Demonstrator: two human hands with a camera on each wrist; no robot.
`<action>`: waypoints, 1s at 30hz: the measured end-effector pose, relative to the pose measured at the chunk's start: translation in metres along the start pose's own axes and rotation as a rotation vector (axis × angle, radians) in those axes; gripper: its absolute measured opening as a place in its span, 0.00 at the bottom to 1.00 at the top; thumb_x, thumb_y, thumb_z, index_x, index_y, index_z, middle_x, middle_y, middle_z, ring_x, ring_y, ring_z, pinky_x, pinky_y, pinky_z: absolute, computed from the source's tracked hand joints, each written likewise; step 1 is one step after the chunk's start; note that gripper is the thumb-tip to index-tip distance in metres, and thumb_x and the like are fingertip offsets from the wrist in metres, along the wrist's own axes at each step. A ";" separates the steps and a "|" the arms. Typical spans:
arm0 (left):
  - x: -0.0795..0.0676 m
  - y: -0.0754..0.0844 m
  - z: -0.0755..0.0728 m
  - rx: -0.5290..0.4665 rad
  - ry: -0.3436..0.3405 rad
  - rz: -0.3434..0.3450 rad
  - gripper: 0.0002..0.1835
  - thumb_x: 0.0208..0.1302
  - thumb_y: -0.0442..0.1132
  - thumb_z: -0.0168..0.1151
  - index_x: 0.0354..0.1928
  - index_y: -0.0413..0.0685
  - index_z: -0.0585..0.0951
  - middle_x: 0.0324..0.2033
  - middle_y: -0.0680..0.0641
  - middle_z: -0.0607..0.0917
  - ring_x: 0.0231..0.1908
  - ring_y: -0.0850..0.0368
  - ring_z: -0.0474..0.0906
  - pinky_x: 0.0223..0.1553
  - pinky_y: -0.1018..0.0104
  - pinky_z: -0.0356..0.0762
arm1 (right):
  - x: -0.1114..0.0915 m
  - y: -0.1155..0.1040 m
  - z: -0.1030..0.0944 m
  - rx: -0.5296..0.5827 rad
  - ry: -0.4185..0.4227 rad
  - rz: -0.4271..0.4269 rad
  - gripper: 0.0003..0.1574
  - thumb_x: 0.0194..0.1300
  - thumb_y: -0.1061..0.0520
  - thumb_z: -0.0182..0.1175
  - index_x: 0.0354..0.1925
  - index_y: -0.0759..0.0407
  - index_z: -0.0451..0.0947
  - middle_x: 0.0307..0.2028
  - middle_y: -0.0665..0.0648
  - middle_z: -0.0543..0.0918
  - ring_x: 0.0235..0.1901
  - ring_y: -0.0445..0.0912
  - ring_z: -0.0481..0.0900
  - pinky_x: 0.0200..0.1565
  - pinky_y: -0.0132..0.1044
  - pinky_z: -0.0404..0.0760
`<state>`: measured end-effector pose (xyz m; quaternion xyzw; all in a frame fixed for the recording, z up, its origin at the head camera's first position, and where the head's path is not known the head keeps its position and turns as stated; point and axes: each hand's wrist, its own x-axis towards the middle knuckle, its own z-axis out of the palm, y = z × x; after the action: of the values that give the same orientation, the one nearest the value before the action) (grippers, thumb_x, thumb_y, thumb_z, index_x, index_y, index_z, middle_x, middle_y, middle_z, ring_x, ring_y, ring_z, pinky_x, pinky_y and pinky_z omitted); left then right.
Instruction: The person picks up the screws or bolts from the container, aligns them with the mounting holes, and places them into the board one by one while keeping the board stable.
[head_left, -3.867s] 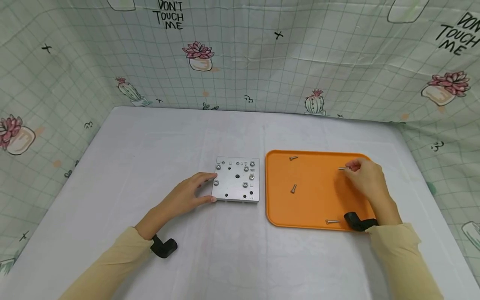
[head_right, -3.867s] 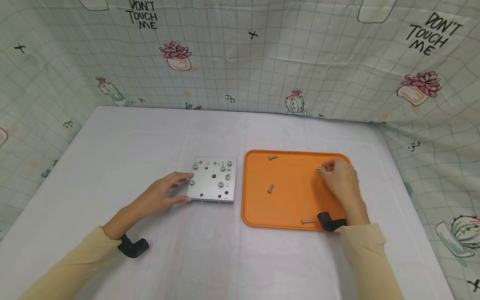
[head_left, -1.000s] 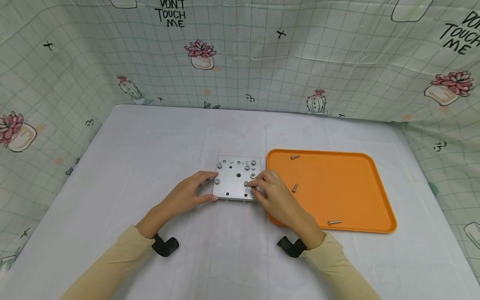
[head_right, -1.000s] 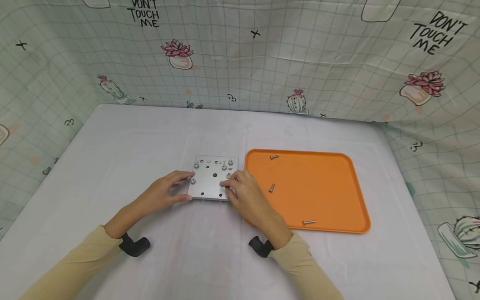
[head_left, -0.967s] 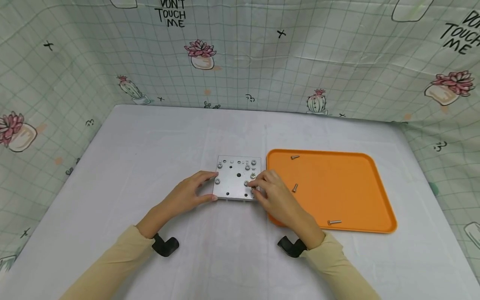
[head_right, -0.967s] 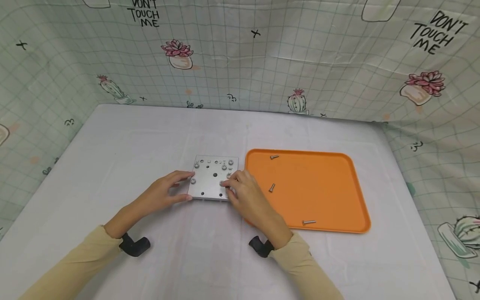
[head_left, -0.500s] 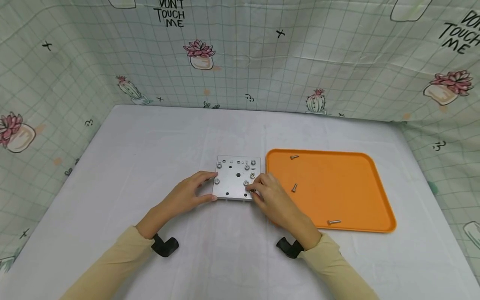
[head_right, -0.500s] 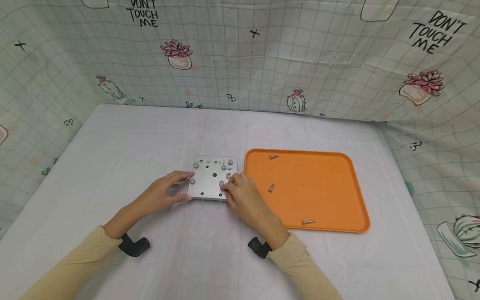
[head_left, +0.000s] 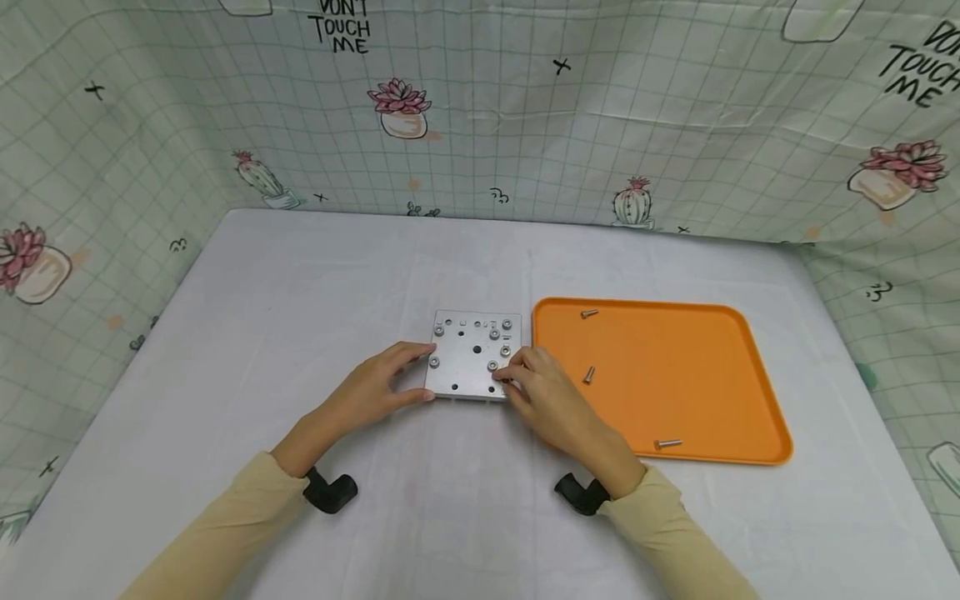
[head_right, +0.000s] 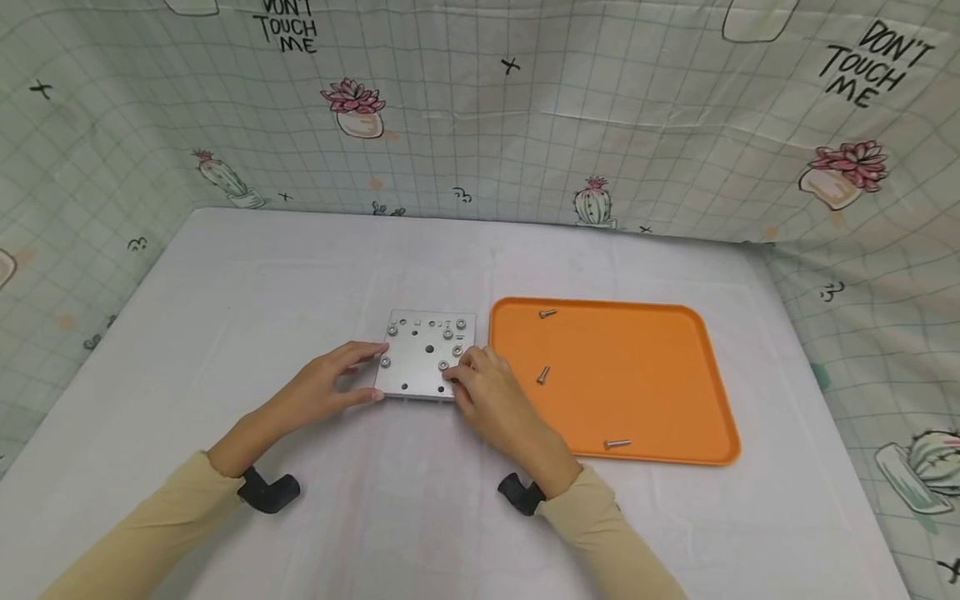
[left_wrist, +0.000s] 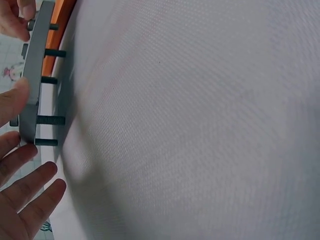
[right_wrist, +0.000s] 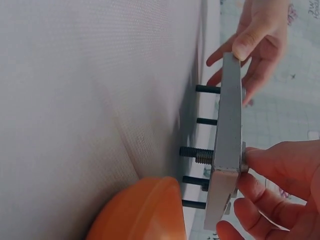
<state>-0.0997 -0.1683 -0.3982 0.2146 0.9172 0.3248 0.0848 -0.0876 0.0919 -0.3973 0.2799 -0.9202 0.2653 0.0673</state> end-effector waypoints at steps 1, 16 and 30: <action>0.000 0.000 0.000 0.001 0.000 -0.001 0.34 0.54 0.46 0.68 0.64 0.49 0.69 0.60 0.46 0.73 0.57 0.47 0.73 0.56 0.52 0.73 | 0.000 0.000 -0.001 0.005 0.000 -0.001 0.10 0.58 0.65 0.62 0.39 0.59 0.84 0.35 0.53 0.76 0.38 0.47 0.69 0.43 0.39 0.72; -0.001 0.001 0.000 -0.008 -0.008 -0.024 0.34 0.54 0.46 0.68 0.64 0.50 0.69 0.61 0.47 0.73 0.58 0.48 0.72 0.58 0.52 0.72 | 0.001 0.023 -0.037 0.015 -0.045 0.036 0.13 0.58 0.70 0.59 0.42 0.61 0.81 0.39 0.56 0.77 0.41 0.49 0.71 0.42 0.39 0.76; -0.001 0.002 0.000 -0.017 -0.013 -0.030 0.34 0.54 0.46 0.68 0.64 0.50 0.69 0.61 0.47 0.72 0.58 0.48 0.72 0.58 0.53 0.72 | -0.004 0.062 -0.066 -0.031 -0.205 0.118 0.17 0.58 0.74 0.54 0.44 0.63 0.79 0.49 0.63 0.77 0.57 0.59 0.68 0.57 0.54 0.71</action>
<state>-0.0986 -0.1673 -0.3967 0.2021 0.9169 0.3301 0.0976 -0.1198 0.1722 -0.3706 0.2500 -0.9411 0.2246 -0.0384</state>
